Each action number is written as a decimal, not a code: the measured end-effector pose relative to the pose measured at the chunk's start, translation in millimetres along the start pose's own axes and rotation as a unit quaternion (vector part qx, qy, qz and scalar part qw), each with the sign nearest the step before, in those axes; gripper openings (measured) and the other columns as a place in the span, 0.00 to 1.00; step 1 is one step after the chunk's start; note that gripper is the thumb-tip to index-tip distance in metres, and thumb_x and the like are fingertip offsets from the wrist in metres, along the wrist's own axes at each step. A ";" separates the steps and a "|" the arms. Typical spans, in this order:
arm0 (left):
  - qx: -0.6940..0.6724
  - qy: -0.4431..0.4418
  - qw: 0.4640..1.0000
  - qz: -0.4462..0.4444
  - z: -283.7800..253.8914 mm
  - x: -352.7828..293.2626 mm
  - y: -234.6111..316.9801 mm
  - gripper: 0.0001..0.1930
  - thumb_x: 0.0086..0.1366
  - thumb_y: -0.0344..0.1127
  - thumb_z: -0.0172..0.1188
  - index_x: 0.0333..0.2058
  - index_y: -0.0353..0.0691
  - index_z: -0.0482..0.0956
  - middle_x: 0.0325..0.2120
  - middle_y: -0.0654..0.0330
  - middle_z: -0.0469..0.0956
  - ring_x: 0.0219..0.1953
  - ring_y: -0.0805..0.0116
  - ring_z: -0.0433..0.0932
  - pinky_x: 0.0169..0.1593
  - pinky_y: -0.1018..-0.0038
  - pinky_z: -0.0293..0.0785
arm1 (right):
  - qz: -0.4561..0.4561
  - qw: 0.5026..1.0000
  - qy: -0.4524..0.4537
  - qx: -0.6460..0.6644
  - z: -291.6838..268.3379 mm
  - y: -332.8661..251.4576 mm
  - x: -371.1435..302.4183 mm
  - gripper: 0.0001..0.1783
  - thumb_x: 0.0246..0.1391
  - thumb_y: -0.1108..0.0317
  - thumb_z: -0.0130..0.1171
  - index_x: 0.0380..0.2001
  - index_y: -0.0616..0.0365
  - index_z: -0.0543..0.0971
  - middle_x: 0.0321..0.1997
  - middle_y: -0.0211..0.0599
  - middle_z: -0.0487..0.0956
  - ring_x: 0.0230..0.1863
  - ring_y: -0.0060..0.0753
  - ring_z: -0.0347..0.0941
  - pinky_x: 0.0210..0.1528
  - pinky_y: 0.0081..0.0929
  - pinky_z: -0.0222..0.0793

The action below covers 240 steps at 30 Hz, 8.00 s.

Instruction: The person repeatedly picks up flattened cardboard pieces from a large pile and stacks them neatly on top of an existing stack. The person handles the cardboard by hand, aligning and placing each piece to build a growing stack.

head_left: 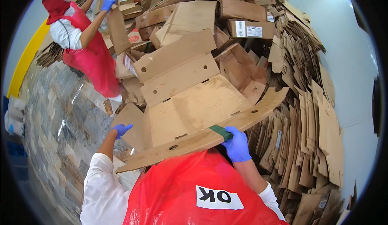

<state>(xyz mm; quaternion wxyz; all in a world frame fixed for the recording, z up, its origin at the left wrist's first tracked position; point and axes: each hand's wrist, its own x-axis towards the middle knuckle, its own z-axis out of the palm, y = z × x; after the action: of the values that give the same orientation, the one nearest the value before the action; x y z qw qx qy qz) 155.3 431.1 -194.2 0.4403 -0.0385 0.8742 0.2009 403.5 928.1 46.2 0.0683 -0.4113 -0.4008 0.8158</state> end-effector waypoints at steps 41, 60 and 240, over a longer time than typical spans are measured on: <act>0.230 0.267 0.913 0.204 -68.6 137.4 273.3 0.52 0.48 0.58 0.76 0.68 0.46 0.63 0.69 0.47 0.63 0.66 0.43 0.68 0.63 0.53 0.71 | 0.050 0.984 0.167 0.029 29.9 44.9 24.9 0.17 0.59 0.66 0.61 0.49 0.62 0.76 0.46 0.43 0.82 0.46 0.44 0.80 0.49 0.46 0.80; 0.083 0.297 0.859 0.409 -215.9 80.5 266.0 0.21 0.61 0.52 0.69 0.40 0.39 0.81 0.37 0.45 0.83 0.41 0.44 0.81 0.46 0.58 0.76 | -0.060 0.991 0.073 0.098 95.7 43.6 -13.4 0.20 0.58 0.72 0.58 0.54 0.64 0.75 0.51 0.44 0.81 0.52 0.42 0.80 0.53 0.41 0.78; 0.241 0.176 0.909 0.291 15.5 287.3 470.0 0.26 0.71 0.57 0.53 0.50 0.39 0.83 0.44 0.38 0.83 0.49 0.36 0.80 0.52 0.51 0.75 | -0.007 0.684 0.519 -0.512 -503.3 -309.0 -200.5 0.35 0.67 0.45 0.54 0.68 0.57 0.72 0.74 0.40 0.68 0.74 0.33 0.61 0.76 0.30 0.51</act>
<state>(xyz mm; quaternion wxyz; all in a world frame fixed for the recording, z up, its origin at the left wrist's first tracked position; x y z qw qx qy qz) -122.8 899.3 -278.9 0.1968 0.2901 0.9318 0.0936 832.2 1347.4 217.9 0.0496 -0.7370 -0.6596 0.1387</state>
